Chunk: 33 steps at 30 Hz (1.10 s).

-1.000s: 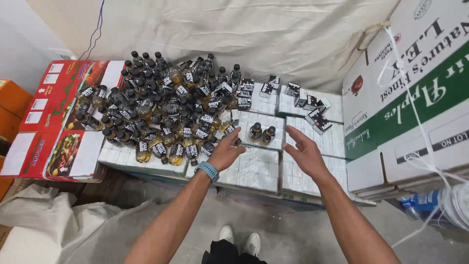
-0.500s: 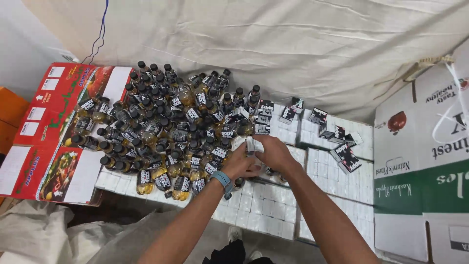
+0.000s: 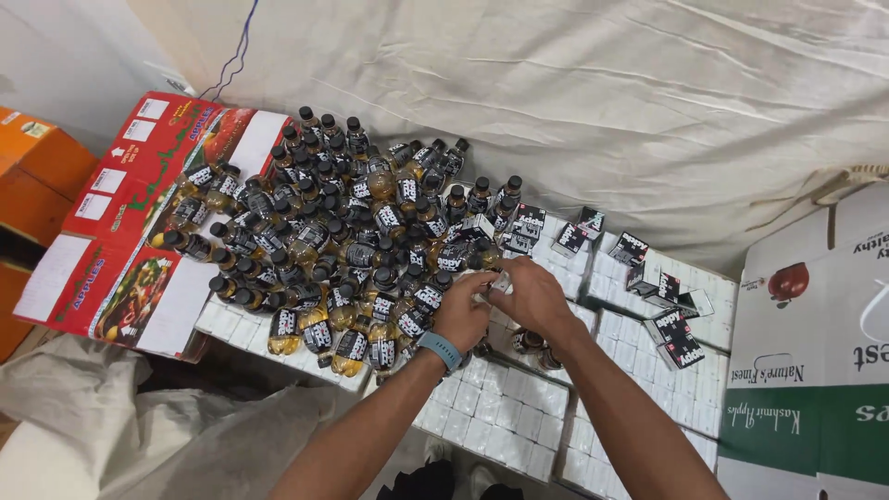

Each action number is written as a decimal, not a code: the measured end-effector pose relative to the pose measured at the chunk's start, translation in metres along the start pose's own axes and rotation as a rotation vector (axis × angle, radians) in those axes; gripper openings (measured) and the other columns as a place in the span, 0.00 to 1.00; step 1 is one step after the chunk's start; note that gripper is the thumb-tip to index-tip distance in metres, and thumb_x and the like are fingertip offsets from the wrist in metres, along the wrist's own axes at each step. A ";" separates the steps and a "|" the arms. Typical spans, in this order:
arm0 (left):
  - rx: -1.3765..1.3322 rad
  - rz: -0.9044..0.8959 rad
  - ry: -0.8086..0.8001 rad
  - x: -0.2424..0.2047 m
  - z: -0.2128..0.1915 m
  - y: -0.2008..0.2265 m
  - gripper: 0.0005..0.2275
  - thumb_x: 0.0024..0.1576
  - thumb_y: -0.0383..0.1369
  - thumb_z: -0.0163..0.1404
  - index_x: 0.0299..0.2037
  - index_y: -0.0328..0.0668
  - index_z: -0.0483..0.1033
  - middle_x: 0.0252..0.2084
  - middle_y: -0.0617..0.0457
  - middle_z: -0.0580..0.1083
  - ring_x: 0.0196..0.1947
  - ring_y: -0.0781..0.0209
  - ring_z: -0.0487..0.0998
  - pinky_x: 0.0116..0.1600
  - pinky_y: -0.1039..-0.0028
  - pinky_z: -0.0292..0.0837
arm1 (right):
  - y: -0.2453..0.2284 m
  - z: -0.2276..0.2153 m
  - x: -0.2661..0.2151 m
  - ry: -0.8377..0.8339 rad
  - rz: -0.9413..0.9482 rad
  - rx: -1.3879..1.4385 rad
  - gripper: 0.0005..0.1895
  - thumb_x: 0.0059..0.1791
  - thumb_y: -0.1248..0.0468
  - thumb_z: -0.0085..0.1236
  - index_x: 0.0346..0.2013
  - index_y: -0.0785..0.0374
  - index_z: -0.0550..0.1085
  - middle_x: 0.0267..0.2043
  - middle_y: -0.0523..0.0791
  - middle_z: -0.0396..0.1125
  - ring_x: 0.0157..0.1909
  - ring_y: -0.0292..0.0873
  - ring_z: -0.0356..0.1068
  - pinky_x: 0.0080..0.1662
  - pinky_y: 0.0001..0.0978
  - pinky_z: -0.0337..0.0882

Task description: The person repeatedly picks up small black and white boxes from a table with bottles, walks to a second table, and places them into a neat grid. The person then returns to the first table to repeat the process.

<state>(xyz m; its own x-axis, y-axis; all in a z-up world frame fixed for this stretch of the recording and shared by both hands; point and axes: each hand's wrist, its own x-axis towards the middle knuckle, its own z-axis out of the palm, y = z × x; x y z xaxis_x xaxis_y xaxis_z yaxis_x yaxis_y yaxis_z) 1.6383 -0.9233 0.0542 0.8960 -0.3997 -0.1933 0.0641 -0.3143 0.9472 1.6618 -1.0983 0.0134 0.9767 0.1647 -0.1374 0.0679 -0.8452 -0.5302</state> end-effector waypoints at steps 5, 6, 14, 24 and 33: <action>0.037 0.213 0.218 -0.011 0.019 0.008 0.21 0.57 0.18 0.47 0.63 0.37 0.69 0.60 0.40 0.68 0.66 0.34 0.66 0.65 0.45 0.70 | -0.029 -0.057 -0.036 0.093 0.070 0.102 0.29 0.47 0.43 0.59 0.56 0.58 0.77 0.49 0.52 0.73 0.51 0.58 0.75 0.52 0.53 0.74; 0.042 0.259 0.239 -0.017 0.023 0.013 0.23 0.57 0.20 0.49 0.64 0.38 0.68 0.61 0.40 0.68 0.66 0.35 0.66 0.65 0.45 0.69 | -0.034 -0.066 -0.043 0.108 0.092 0.144 0.28 0.47 0.41 0.60 0.53 0.56 0.78 0.46 0.49 0.74 0.49 0.53 0.77 0.52 0.49 0.75; -0.589 0.203 0.377 -0.018 0.042 -0.016 0.23 0.56 0.20 0.57 0.64 0.39 0.71 0.53 0.41 0.75 0.51 0.57 0.78 0.50 0.67 0.83 | -0.034 -0.085 -0.090 0.006 -0.034 0.750 0.33 0.49 0.61 0.61 0.70 0.54 0.66 0.63 0.58 0.63 0.59 0.55 0.69 0.57 0.48 0.73; -0.786 0.224 0.578 -0.104 0.006 -0.019 0.27 0.52 0.17 0.60 0.63 0.41 0.73 0.54 0.40 0.77 0.50 0.56 0.80 0.49 0.70 0.84 | -0.096 -0.056 -0.109 -0.164 -0.141 1.062 0.33 0.48 0.73 0.60 0.68 0.59 0.68 0.59 0.55 0.68 0.54 0.47 0.71 0.53 0.45 0.78; -0.856 0.282 0.888 -0.217 -0.051 -0.055 0.26 0.51 0.15 0.60 0.63 0.37 0.74 0.54 0.36 0.76 0.50 0.49 0.81 0.48 0.60 0.85 | -0.199 0.013 -0.115 -0.416 -0.262 1.059 0.33 0.46 0.74 0.62 0.66 0.57 0.71 0.58 0.51 0.70 0.48 0.40 0.74 0.48 0.39 0.81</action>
<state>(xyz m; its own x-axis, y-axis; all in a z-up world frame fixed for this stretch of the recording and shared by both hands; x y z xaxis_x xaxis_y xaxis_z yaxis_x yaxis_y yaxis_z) 1.4631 -0.7751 0.0570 0.8891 0.4564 -0.0347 -0.2112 0.4764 0.8535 1.5329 -0.9426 0.1236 0.8029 0.5907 -0.0799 -0.1381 0.0539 -0.9889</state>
